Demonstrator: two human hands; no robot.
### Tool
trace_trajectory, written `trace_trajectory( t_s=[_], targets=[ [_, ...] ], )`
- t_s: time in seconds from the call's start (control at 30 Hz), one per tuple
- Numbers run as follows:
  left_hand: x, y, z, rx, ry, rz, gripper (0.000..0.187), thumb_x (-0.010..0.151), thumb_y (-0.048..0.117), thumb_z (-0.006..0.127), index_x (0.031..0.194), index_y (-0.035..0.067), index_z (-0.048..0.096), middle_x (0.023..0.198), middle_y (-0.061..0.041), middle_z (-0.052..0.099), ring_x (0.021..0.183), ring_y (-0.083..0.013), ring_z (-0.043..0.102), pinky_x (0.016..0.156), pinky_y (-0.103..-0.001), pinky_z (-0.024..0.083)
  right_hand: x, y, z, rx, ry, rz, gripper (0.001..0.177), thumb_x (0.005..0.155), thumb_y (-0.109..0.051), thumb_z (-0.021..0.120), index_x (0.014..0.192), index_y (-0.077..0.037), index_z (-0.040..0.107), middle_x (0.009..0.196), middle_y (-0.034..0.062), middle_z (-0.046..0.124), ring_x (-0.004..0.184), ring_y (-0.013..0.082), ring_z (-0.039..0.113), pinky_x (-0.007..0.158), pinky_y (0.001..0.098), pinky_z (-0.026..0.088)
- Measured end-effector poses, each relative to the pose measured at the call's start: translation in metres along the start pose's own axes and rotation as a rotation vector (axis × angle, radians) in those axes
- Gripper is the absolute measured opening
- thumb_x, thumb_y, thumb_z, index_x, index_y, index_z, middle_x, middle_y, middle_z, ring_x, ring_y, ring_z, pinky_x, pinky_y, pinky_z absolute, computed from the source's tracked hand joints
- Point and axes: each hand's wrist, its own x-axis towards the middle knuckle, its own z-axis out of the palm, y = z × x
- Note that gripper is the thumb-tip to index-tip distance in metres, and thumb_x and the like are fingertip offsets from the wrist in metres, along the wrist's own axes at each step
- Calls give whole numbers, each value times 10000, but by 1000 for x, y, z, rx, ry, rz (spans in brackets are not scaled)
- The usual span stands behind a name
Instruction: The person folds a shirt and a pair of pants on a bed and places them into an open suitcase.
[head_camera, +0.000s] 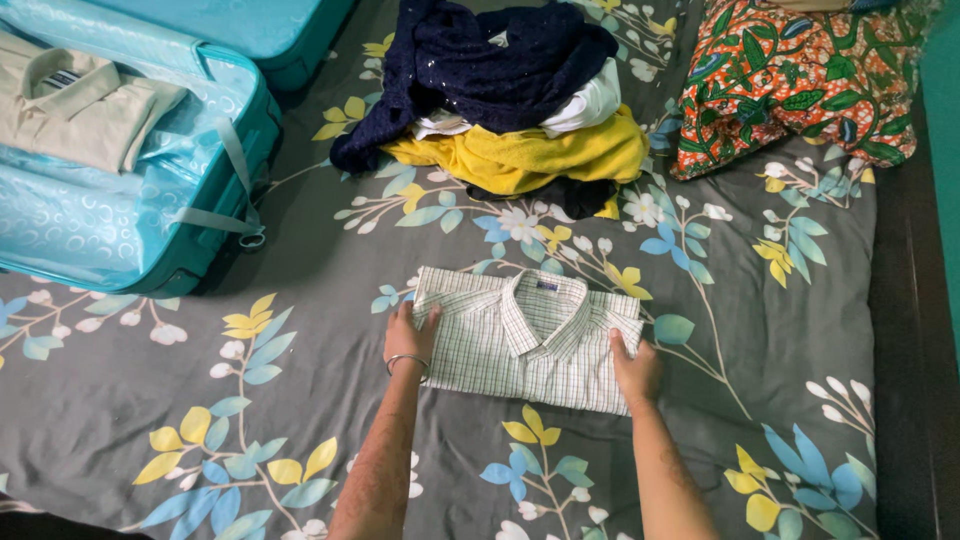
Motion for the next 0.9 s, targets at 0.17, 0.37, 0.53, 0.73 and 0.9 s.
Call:
trace_trajectory(
  t_s=[0.17, 0.37, 0.53, 0.73, 0.9],
  targets=[
    [10, -12, 10, 110, 48, 65, 556, 987, 552, 562, 1320, 109, 600, 1332, -162, 626, 1200, -422, 580, 969, -542, 486, 14, 17, -4, 611, -144, 46, 481, 872, -445, 720, 1126, -36, 714, 1084, 96, 757, 987, 234, 690, 856, 380, 505],
    [14, -20, 16, -11, -6, -27, 532, 930, 479, 615, 1319, 117, 587, 1269, -165, 672, 1139, -403, 646, 950, -508, 522, 4, 10, 0, 256, -90, 111, 420, 863, -395, 739, 1048, -19, 745, 939, 150, 772, 838, 269, 721, 776, 421, 536],
    [11, -7, 18, 28, 33, 0, 494, 978, 480, 584, 1309, 116, 538, 1332, -155, 642, 1082, -409, 681, 898, -525, 535, -15, -14, -12, 161, 16, 73, 459, 946, -463, 705, 1073, -23, 740, 941, 166, 755, 846, 282, 701, 779, 417, 527],
    [3, 8, 10, -230, 25, 52, 728, 851, 480, 670, 1421, 116, 400, 1273, -182, 656, 1090, -428, 663, 872, -514, 527, -9, 3, 0, 306, 21, 155, 508, 964, -513, 674, 1103, -30, 751, 946, 166, 769, 878, 265, 706, 819, 403, 529],
    [21, 3, 3, -86, -111, 29, 544, 936, 563, 664, 1326, 192, 586, 1123, -171, 755, 1082, -413, 710, 902, -495, 561, -8, 15, 11, 15, 102, 35, 479, 1043, -501, 625, 1185, -66, 764, 1000, 206, 750, 921, 359, 715, 833, 440, 524]
  ],
)
